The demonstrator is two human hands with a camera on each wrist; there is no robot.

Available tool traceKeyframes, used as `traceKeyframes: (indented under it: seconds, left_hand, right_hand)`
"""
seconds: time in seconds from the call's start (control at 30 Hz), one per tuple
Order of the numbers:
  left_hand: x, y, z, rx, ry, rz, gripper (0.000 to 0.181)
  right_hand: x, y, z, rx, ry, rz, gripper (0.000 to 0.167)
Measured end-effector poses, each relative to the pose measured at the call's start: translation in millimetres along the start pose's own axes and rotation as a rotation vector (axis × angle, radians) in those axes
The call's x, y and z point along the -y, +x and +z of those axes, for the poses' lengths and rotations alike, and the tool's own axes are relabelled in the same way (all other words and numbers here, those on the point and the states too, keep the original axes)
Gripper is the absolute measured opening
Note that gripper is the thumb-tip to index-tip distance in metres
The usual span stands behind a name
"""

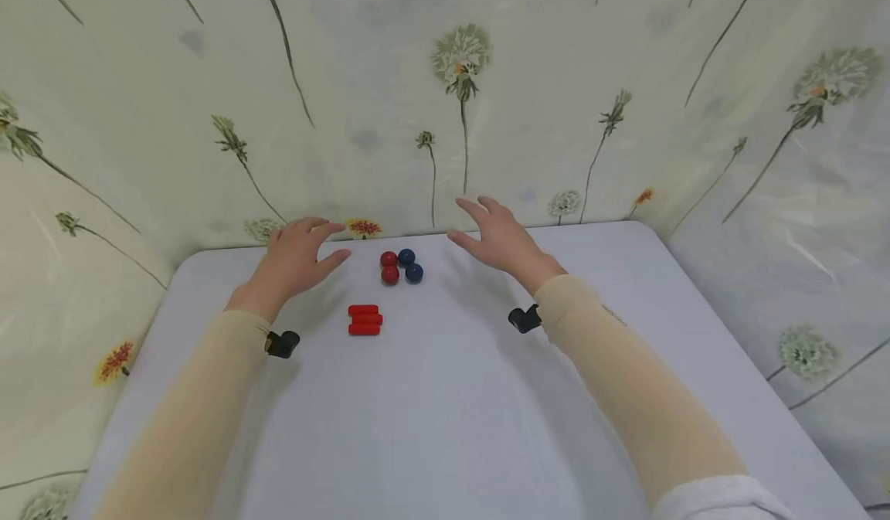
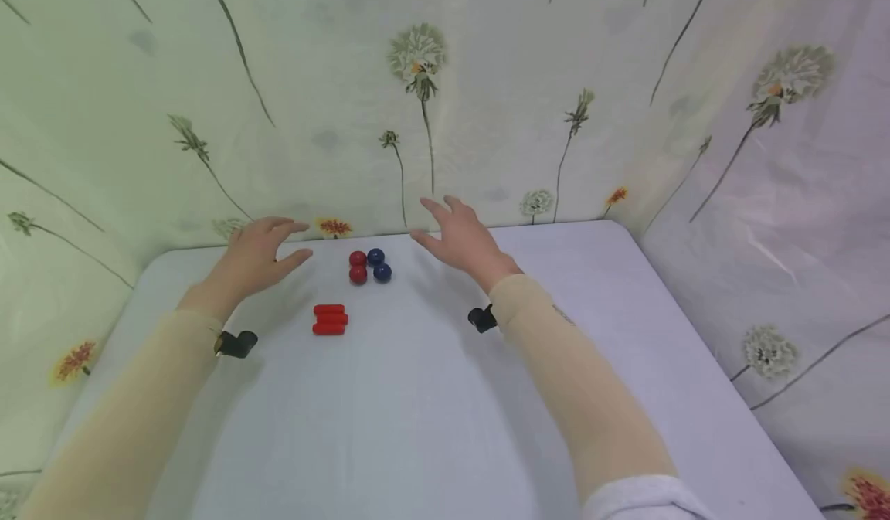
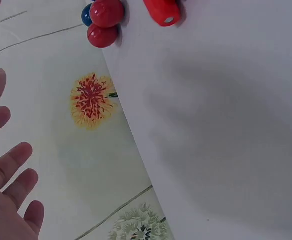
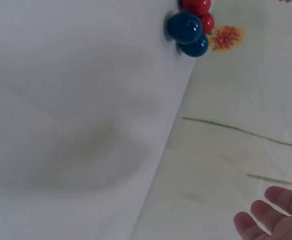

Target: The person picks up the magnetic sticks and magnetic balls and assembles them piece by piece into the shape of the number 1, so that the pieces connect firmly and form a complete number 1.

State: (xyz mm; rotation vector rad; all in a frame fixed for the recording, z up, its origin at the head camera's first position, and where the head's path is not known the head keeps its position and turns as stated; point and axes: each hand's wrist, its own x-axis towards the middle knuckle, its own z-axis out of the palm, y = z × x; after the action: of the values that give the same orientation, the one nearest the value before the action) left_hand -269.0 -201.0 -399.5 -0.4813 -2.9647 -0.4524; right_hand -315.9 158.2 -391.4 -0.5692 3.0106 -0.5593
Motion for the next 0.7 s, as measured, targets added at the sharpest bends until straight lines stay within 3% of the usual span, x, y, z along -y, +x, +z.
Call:
traceKeyframes:
  seconds: [0.23,0.7]
  left_hand:
    - [0.1,-19.8,10.8,-0.025,-0.041,0.033,0.051]
    - [-3.5,-53.5,41.0,-0.016,-0.179,-0.037,0.048]
  right_hand:
    - [-6,-6.9,20,-0.034,0.061,-0.021,0.069]
    - [-11,-22.2,55,-0.063,0.183,-0.049,0.064]
